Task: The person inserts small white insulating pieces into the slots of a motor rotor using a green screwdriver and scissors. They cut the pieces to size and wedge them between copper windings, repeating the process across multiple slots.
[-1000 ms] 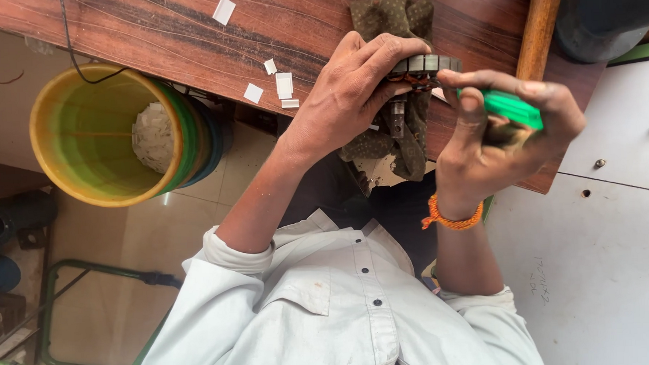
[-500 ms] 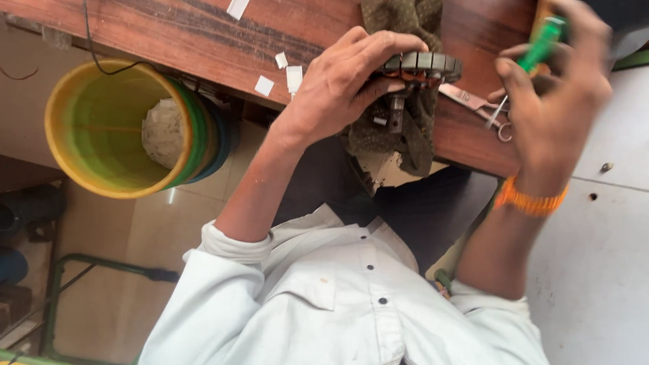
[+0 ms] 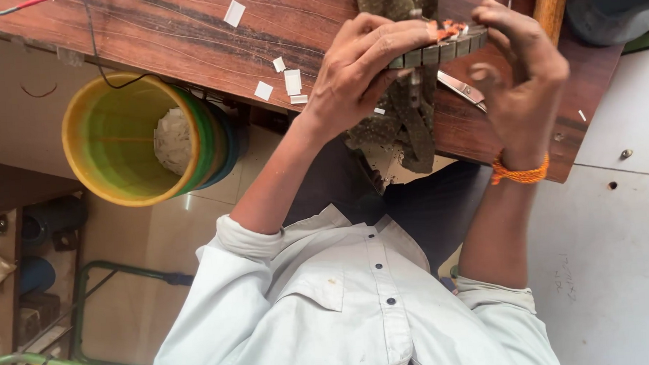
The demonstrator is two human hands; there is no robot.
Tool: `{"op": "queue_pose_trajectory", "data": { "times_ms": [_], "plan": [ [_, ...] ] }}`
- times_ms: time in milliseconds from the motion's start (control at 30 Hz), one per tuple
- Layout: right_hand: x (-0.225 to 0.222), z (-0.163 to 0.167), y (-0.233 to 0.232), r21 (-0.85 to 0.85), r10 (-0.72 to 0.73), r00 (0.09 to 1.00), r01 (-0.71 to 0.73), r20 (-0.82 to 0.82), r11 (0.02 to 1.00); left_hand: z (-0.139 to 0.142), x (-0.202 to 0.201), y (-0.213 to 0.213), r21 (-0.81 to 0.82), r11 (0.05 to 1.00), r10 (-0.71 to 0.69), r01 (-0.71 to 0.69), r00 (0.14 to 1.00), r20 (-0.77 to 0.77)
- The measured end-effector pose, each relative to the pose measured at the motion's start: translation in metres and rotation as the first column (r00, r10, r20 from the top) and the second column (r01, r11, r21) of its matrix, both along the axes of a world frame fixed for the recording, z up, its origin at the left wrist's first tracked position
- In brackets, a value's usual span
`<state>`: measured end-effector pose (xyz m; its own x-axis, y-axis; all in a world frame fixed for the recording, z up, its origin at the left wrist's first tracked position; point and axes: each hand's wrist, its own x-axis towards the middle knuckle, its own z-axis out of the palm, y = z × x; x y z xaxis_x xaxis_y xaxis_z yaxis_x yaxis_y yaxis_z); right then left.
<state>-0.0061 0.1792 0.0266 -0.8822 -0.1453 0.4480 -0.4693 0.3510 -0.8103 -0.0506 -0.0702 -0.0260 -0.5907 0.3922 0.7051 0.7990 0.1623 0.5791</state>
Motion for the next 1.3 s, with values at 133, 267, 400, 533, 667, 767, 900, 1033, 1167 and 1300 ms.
{"op": "queue_pose_trajectory", "data": {
  "times_ms": [133, 267, 400, 533, 667, 767, 900, 1033, 1167, 1300],
  "plan": [
    [-0.002, -0.004, -0.011, 0.151, -0.077, 0.996, 0.084, -0.047, 0.985, -0.013, -0.007, 0.001, -0.104, 0.993, 0.049, -0.051, 0.999, -0.023],
    [-0.004, -0.01, -0.011, 0.277, 0.029, 0.997, -0.009, -0.069, 0.961, -0.02, 0.001, 0.001, -0.187, 0.976, 0.098, -0.109, 0.993, -0.072],
    [-0.004, -0.017, -0.011, 0.31, 0.08, 0.994, -0.053, -0.073, 0.949, -0.02, 0.006, -0.008, -0.201, 0.979, 0.014, -0.025, 0.998, -0.056],
    [-0.002, -0.016, -0.014, 0.353, 0.107, 0.991, -0.072, -0.081, 0.933, -0.017, 0.006, -0.01, -0.174, 0.985, 0.001, -0.015, 0.997, -0.08],
    [0.0, -0.009, -0.021, 0.383, 0.108, 0.993, -0.082, -0.047, 0.92, -0.012, 0.018, -0.006, -0.2, 0.975, 0.09, -0.099, 0.994, -0.056],
    [0.003, -0.011, -0.025, 0.358, 0.085, 0.996, -0.076, -0.009, 0.931, -0.013, 0.028, -0.003, -0.232, 0.964, 0.142, -0.134, 0.99, 0.02],
    [0.011, -0.024, -0.035, 0.406, -0.022, 0.999, 0.038, -0.044, 0.913, -0.026, 0.032, 0.004, -0.215, 0.954, 0.219, -0.208, 0.975, 0.031],
    [0.01, -0.028, -0.041, 0.303, -0.016, 0.998, 0.033, -0.058, 0.952, -0.027, 0.02, 0.009, -0.266, 0.937, 0.218, -0.226, 0.974, -0.059],
    [0.016, -0.027, -0.035, 0.283, -0.033, 0.971, 0.101, -0.236, 0.954, -0.01, 0.013, 0.008, -0.235, 0.945, 0.175, -0.227, 0.959, -0.222],
    [0.045, -0.049, -0.002, 0.309, -0.247, 0.928, 0.33, -0.279, 0.892, -0.005, 0.036, -0.04, -0.224, 0.861, 0.394, -0.457, 0.877, -0.275]
  ]
}}
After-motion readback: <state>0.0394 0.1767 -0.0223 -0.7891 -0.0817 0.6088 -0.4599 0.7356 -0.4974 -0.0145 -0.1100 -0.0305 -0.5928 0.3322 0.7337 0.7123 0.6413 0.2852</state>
